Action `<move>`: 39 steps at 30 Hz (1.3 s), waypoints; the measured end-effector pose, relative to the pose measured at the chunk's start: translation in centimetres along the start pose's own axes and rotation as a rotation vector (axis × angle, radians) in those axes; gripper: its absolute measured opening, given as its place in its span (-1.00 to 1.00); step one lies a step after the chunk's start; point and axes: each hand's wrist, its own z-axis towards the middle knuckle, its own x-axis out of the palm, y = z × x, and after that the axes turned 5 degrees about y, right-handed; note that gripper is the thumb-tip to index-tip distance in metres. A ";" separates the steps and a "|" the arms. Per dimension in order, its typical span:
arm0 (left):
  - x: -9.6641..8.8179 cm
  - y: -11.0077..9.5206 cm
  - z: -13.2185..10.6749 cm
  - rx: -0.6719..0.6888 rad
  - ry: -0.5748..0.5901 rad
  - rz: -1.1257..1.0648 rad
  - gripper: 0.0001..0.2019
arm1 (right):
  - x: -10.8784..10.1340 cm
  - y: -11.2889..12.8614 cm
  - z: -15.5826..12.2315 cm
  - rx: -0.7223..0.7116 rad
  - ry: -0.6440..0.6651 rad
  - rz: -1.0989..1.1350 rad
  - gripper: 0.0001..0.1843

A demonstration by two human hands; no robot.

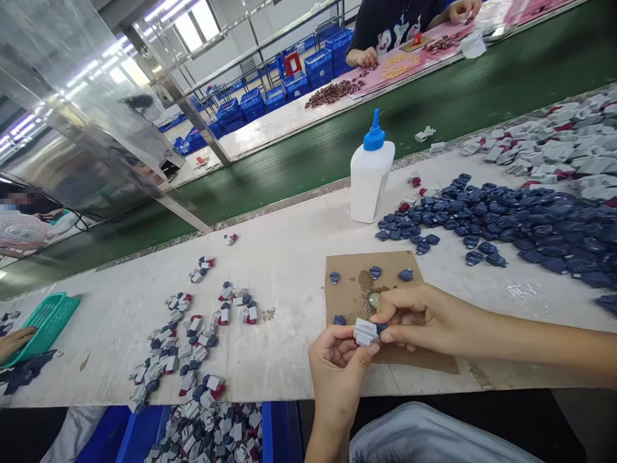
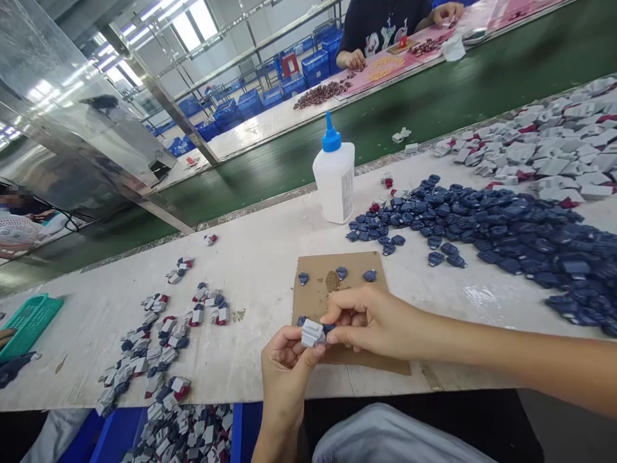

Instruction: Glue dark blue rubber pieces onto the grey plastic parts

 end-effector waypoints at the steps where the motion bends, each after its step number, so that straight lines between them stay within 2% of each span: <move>1: -0.4 -0.1 0.1 0.000 0.011 0.049 -0.84 | 0.1 -0.1 0.1 -0.010 0.007 -0.032 -0.77; 3: -1.9 -0.7 0.7 0.063 -0.017 0.255 -0.83 | -0.4 -0.3 -0.1 -0.076 -0.016 -0.154 -0.73; 4: -3.0 -1.2 1.1 0.117 -0.074 0.409 -0.82 | -1.1 -0.6 -0.4 -0.116 -0.076 -0.232 -0.69; 5: -4.4 -1.8 1.6 0.181 -0.156 0.590 -0.81 | -2.1 -1.0 -0.9 -0.134 -0.174 -0.314 -0.64; 7: -7.7 -3.2 2.5 0.262 -0.363 0.950 -0.75 | -4.9 -2.3 -2.5 -0.085 -0.451 -0.492 -0.58; 9: -10.8 -4.7 3.3 0.259 -0.459 1.291 -0.69 | -8.0 -4.1 -4.3 0.035 -0.698 -0.740 -0.59; 11: -12.7 -6.5 3.9 0.217 -0.518 1.552 -0.55 | -10.6 -6.0 -5.6 0.111 -0.776 -0.996 -0.60; 13: -12.4 -8.5 4.9 0.247 -0.597 1.736 -0.46 | -12.2 -7.4 -5.9 0.117 -0.776 -1.176 -0.59; 15: -9.8 -10.7 6.9 0.399 -0.615 1.830 -0.47 | -12.9 -8.3 -5.2 0.073 -0.780 -1.271 -0.59; 17: -5.1 -12.8 10.7 0.607 -0.483 1.804 -0.55 | -13.0 -8.8 -4.1 -0.011 -0.801 -1.325 -0.62; 18: -2.3 -13.6 13.2 0.689 -0.371 1.730 -0.59 | -12.9 -9.0 -3.6 -0.052 -0.807 -1.345 -0.65; 20: 3.9 -14.4 19.3 0.750 0.017 1.547 -0.60 | -12.7 -9.2 -3.0 -0.113 -0.816 -1.371 -0.74; 21: 7.0 -14.2 22.5 0.745 0.162 1.530 -0.62 | -12.5 -9.3 -2.8 -0.130 -0.825 -1.374 -0.78; 23: 12.5 -13.2 28.5 0.738 0.362 1.505 -0.61 | -12.4 -9.5 -2.6 -0.143 -0.857 -1.357 -0.83; 26: 18.2 -10.7 34.8 0.733 0.557 1.432 -0.52 | -12.4 -9.7 -2.3 -0.153 -0.924 -1.303 -0.86; 29: 20.9 -8.2 38.0 0.722 0.687 1.369 -0.55 | -12.7 -9.8 -1.9 -0.179 -0.970 -1.246 -0.84; 32: 21.7 -6.7 39.5 0.692 0.742 1.336 -0.64 | -12.8 -9.6 -1.8 -0.197 -1.009 -1.206 -0.80; 36: 21.2 -6.5 40.1 0.619 0.670 1.301 -0.71 | -12.8 -9.5 -1.9 -0.175 -0.997 -1.217 -0.80; 39: 19.2 -8.2 39.2 0.534 0.540 1.243 -0.69 | -12.9 -9.4 -2.0 -0.157 -0.978 -1.214 -0.78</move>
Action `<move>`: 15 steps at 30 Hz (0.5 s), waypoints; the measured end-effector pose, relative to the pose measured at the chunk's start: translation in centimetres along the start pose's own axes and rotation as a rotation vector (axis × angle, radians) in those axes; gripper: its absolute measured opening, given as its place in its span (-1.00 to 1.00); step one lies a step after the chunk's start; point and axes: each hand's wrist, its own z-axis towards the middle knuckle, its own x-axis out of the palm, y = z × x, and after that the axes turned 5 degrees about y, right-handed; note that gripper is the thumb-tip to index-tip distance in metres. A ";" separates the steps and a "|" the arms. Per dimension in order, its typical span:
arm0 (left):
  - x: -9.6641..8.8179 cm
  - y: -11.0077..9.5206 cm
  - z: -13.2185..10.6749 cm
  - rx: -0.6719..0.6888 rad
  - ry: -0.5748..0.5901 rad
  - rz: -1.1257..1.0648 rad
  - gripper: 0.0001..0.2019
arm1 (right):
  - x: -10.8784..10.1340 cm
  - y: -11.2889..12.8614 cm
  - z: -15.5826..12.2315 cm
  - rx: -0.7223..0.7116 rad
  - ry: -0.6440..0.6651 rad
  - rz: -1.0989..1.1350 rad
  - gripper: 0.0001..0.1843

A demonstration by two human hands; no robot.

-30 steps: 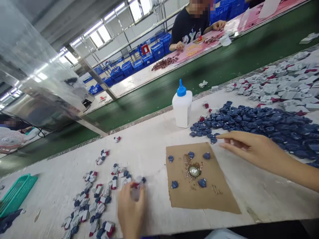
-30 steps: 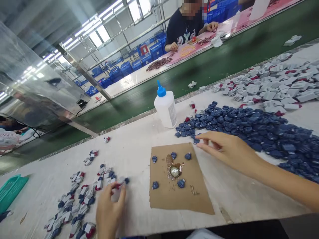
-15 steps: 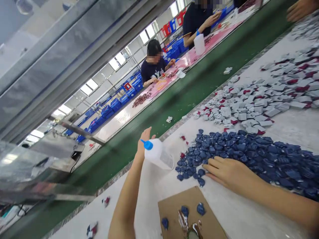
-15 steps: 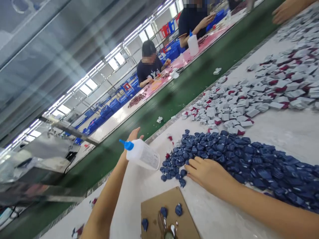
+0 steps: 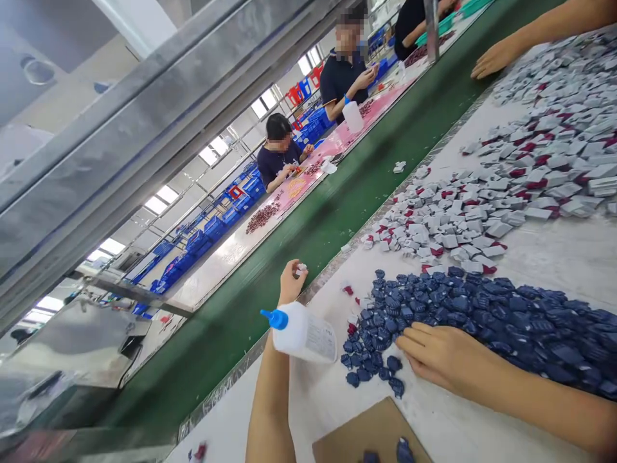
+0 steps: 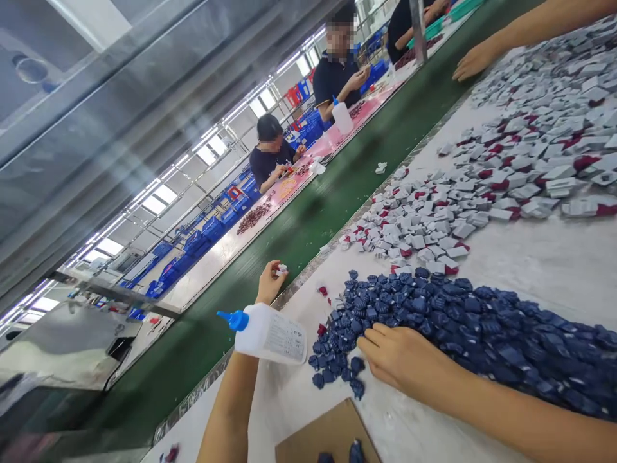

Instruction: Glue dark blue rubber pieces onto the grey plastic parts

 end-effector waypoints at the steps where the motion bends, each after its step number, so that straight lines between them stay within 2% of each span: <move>1: -1.0 0.2 -1.2 -0.051 -0.031 -0.032 -0.69 | -0.2 0.0 0.0 0.007 0.005 0.040 -0.77; 4: -4.4 0.9 -6.9 -0.206 -0.132 -0.164 -0.69 | -1.3 0.2 0.3 0.039 0.058 0.345 -0.71; 6: -6.3 1.4 -12.2 -0.293 -0.216 -0.280 -0.71 | -2.3 0.5 0.5 0.085 0.130 0.565 -0.67; 8: -7.5 1.6 -18.2 -0.361 -0.308 -0.415 -0.73 | -3.1 0.8 0.7 0.214 0.228 0.765 -0.65; 11: -7.9 1.0 -27.2 -0.420 -0.418 -0.627 -0.65 | -3.8 1.4 0.5 0.436 0.411 1.048 -0.60; 13: -7.3 0.0 -32.3 -0.453 -0.463 -0.743 -0.56 | -3.9 1.9 0.2 0.469 0.517 1.133 -0.55; 15: -6.1 -1.2 -36.3 -0.492 -0.493 -0.848 -0.52 | -3.9 2.4 -0.2 0.450 0.609 1.126 -0.52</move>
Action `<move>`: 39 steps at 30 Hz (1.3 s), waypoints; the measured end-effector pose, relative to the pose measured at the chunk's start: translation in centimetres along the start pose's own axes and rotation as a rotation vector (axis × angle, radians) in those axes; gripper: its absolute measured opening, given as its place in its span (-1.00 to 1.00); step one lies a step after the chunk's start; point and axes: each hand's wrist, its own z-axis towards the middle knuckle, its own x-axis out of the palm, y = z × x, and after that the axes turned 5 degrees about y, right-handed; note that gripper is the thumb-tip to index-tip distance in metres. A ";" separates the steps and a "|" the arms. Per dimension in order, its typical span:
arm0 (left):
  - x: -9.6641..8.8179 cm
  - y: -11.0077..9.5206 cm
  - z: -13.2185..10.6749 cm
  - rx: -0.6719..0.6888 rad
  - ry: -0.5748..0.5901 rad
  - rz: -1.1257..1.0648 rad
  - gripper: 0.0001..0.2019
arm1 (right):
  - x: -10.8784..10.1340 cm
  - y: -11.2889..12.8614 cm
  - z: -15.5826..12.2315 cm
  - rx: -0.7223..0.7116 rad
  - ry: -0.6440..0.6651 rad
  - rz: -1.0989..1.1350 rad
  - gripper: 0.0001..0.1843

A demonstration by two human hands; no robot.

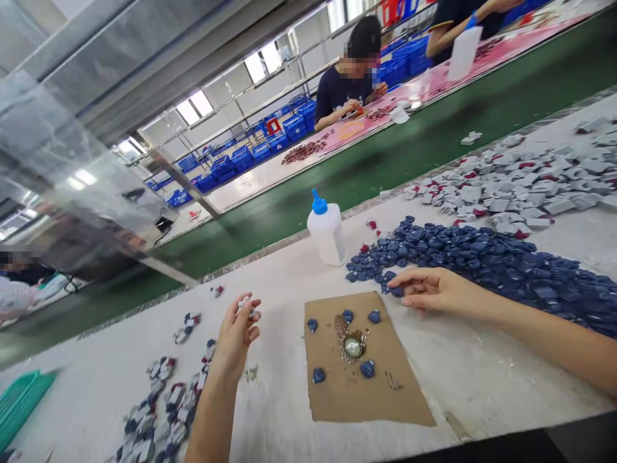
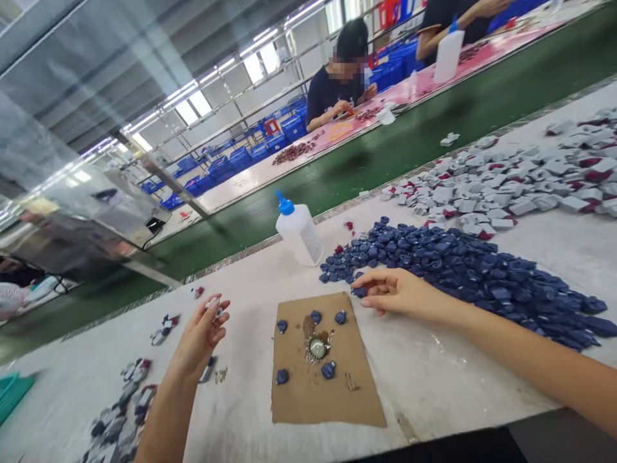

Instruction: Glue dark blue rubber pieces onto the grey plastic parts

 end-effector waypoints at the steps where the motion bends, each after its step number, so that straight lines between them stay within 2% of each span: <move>1: -0.2 0.6 -1.7 -0.026 -0.014 -0.054 -0.52 | 0.4 0.1 -0.2 0.013 0.025 -0.033 -0.51; 4: 0.4 2.3 -5.5 -0.060 -0.047 -0.226 -0.56 | 1.7 0.7 -0.6 0.018 0.017 -0.164 -0.52; 7: 1.8 3.9 -7.8 -0.072 -0.017 -0.375 -0.60 | 3.4 1.8 -0.7 -0.117 -0.035 -0.388 -0.58; 11: 3.9 6.1 -9.5 -0.123 -0.055 -0.457 -0.56 | 6.5 2.6 -0.3 -0.421 0.060 -0.743 -0.65; 14: 5.3 7.6 -10.5 -0.121 -0.097 -0.442 -0.55 | 8.6 2.0 0.2 -0.603 0.110 -0.916 -0.68; 17: 6.4 8.8 -11.3 -0.119 -0.097 -0.412 -0.57 | 9.5 0.9 0.6 -0.712 0.135 -1.045 -0.73; 20: 7.0 9.6 -11.8 -0.119 -0.078 -0.401 -0.58 | 9.4 0.3 0.9 -0.741 0.193 -1.150 -0.75; 25: 6.8 10.2 -11.9 -0.088 -0.017 -0.333 -0.61 | 9.2 1.0 1.6 -0.700 0.280 -1.259 -0.76; 29: 6.5 10.5 -11.6 -0.111 0.064 -0.230 -0.60 | 9.3 2.0 1.9 -0.568 0.397 -1.165 -0.78; 34: 6.8 9.9 -11.8 -0.104 0.029 -0.234 -0.61 | 8.6 3.3 1.7 -0.294 0.473 -0.788 -0.79; 39: 8.0 8.4 -12.4 -0.138 -0.057 -0.468 -0.64 | 8.7 4.6 0.6 -0.086 0.369 -0.267 -0.70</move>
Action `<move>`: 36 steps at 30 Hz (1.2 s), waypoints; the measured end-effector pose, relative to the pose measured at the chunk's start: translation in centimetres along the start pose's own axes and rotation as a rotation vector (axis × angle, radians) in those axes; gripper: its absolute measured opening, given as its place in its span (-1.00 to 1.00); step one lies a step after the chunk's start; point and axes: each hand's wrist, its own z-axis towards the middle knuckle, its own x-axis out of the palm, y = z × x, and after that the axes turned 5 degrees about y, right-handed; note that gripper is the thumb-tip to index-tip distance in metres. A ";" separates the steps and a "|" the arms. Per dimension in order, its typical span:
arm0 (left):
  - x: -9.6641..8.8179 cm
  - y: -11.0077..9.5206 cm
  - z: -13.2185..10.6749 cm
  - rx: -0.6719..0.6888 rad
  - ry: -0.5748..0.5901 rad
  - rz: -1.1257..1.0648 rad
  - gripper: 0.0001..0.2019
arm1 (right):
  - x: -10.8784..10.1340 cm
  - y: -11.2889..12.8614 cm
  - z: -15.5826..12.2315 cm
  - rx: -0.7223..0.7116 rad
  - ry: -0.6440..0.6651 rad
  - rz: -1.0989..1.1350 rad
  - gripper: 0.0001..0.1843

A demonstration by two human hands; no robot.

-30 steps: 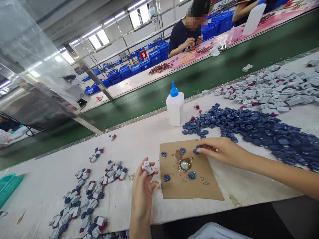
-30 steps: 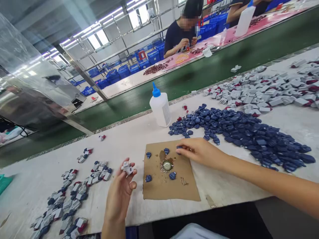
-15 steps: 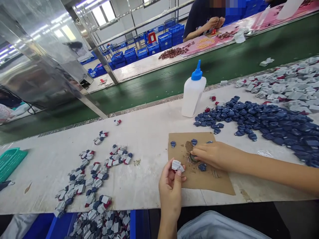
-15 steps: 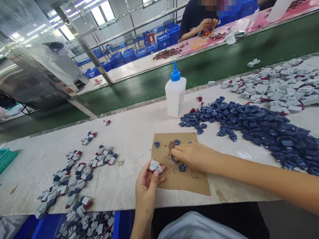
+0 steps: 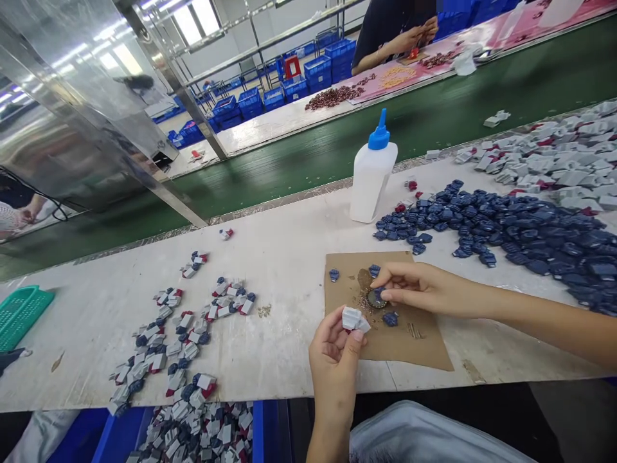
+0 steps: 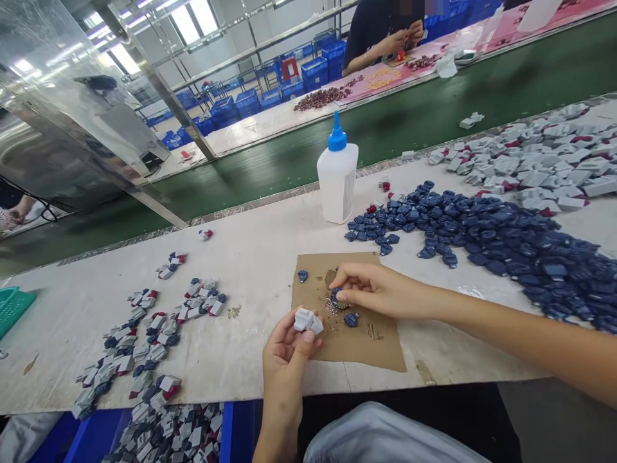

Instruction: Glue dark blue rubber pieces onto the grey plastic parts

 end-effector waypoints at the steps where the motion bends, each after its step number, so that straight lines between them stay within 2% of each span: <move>1: 0.4 -0.1 -0.1 -0.011 -0.003 -0.046 -0.65 | 0.2 0.4 -0.2 -0.001 -0.023 0.079 -0.69; 4: 1.4 -0.4 -0.3 -0.023 -0.031 -0.139 -0.66 | 0.8 1.8 -1.0 -0.014 -0.063 0.193 -0.68; 10: 1.8 -0.4 -0.3 -0.032 -0.073 -0.118 -0.62 | 1.8 3.6 -1.8 -0.063 -0.138 0.152 -0.76; 16: 1.3 -0.2 -0.4 0.020 -0.070 -0.045 -0.64 | 2.0 3.3 -1.7 -0.059 -0.080 0.096 -0.76; 21: 0.5 -0.1 -0.4 0.107 0.034 0.057 -0.72 | 1.5 3.3 -1.8 -0.045 0.061 0.026 -0.77; 27: 0.0 0.4 -0.4 0.108 0.083 0.150 -0.76 | 2.3 2.1 -2.0 0.004 0.115 0.285 -0.70; 31: -0.4 0.5 -0.5 0.075 0.058 0.154 -0.73 | 3.3 2.1 -1.9 0.015 0.121 0.369 -0.69; 34: -1.9 -0.6 0.1 0.135 0.103 0.364 -0.73 | 2.9 2.4 -1.3 -0.030 0.106 0.279 -0.69; 36: -3.7 -1.8 1.1 0.257 0.031 0.654 -0.73 | 1.9 2.1 -1.0 -0.100 -0.012 0.183 -0.64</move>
